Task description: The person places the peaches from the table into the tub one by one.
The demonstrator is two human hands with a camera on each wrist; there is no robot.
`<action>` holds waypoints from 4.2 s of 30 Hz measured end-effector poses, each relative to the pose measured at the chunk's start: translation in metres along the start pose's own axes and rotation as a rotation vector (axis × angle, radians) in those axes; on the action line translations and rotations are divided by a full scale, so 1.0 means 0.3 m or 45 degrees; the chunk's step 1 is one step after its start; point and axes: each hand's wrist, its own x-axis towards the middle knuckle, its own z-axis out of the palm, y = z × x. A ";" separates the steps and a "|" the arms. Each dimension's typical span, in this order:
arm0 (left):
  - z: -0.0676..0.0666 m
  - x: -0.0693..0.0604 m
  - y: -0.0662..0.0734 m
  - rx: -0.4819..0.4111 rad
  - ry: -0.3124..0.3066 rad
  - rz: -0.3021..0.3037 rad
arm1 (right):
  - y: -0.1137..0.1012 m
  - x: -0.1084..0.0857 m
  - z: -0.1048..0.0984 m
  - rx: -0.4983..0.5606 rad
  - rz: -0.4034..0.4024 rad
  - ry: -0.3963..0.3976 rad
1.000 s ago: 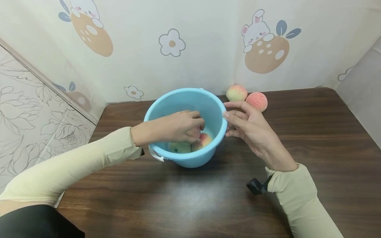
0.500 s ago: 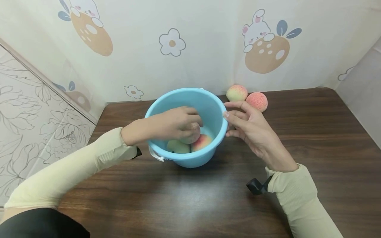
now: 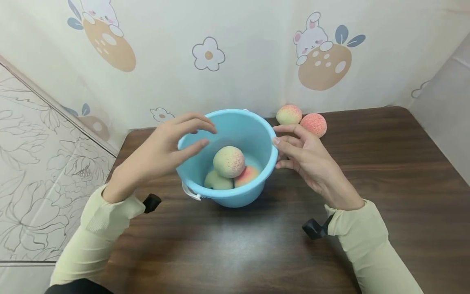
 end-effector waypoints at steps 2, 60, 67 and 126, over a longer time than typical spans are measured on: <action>-0.010 -0.036 -0.003 -0.013 0.097 -0.049 | -0.002 0.000 0.005 -0.002 -0.001 0.002; -0.055 -0.267 -0.300 -1.174 -0.032 -0.662 | -0.069 0.132 0.023 -1.200 0.062 0.082; -0.057 -0.263 -0.297 -1.180 -0.026 -0.653 | -0.021 0.146 -0.041 -1.728 -0.128 0.155; -0.051 -0.247 -0.305 -1.189 -0.030 -0.643 | 0.159 0.107 -0.144 -2.382 -0.547 0.340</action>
